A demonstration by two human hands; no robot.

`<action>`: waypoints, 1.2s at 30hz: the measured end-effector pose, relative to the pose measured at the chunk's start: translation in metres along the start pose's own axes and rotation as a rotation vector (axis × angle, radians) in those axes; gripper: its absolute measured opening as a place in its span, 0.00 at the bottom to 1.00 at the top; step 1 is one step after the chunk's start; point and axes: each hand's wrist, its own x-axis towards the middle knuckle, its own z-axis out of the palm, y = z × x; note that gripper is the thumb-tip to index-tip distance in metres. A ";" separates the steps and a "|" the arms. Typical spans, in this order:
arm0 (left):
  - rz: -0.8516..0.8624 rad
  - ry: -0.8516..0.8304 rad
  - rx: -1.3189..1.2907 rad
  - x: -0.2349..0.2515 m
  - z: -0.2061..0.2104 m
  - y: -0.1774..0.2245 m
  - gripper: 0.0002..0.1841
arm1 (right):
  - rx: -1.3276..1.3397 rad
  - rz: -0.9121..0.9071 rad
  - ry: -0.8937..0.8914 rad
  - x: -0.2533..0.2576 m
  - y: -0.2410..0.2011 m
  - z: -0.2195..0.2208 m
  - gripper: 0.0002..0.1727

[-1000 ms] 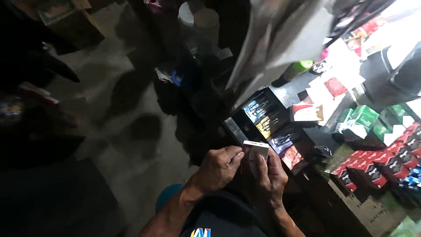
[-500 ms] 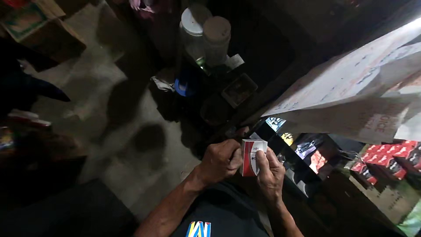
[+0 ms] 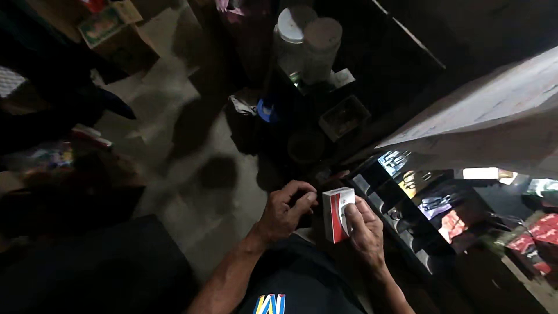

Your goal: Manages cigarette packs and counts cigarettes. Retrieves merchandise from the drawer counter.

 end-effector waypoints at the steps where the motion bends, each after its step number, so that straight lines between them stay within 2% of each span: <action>1: 0.005 -0.022 -0.022 -0.002 0.000 0.002 0.15 | 0.008 0.001 0.029 0.001 0.003 0.005 0.13; 3: 0.009 -0.050 -0.012 0.000 -0.002 0.005 0.18 | -0.011 -0.020 0.084 0.005 0.007 0.016 0.12; 6: 0.012 -0.037 0.072 0.015 -0.015 -0.002 0.14 | -0.223 -0.130 0.170 0.015 0.011 0.038 0.17; 9: 0.058 -0.069 0.212 0.032 -0.043 -0.012 0.13 | -0.439 -0.221 0.268 0.030 0.023 0.067 0.20; 12: 0.144 -0.107 0.392 0.051 -0.073 -0.015 0.13 | -0.565 -0.230 0.389 0.049 0.034 0.099 0.21; 16: 0.300 -0.119 0.592 0.079 -0.104 -0.012 0.10 | -0.568 -0.215 0.460 0.074 0.038 0.134 0.20; 20: 0.381 -0.110 0.565 0.099 -0.122 -0.013 0.08 | -0.473 -0.157 0.491 0.087 0.037 0.151 0.20; 27: 0.383 -0.129 0.472 0.106 -0.129 -0.014 0.08 | -0.221 -0.042 0.401 0.096 0.034 0.144 0.15; 32: 0.401 -0.100 0.542 0.107 -0.135 -0.022 0.08 | -0.080 -0.015 0.276 0.093 0.025 0.128 0.13; 34: 0.380 -0.080 0.561 0.110 -0.137 -0.029 0.08 | -0.064 0.023 0.144 0.088 0.015 0.120 0.17; 36: 0.326 -0.067 0.540 0.115 -0.138 -0.035 0.08 | -0.082 0.103 -0.020 0.085 0.008 0.113 0.27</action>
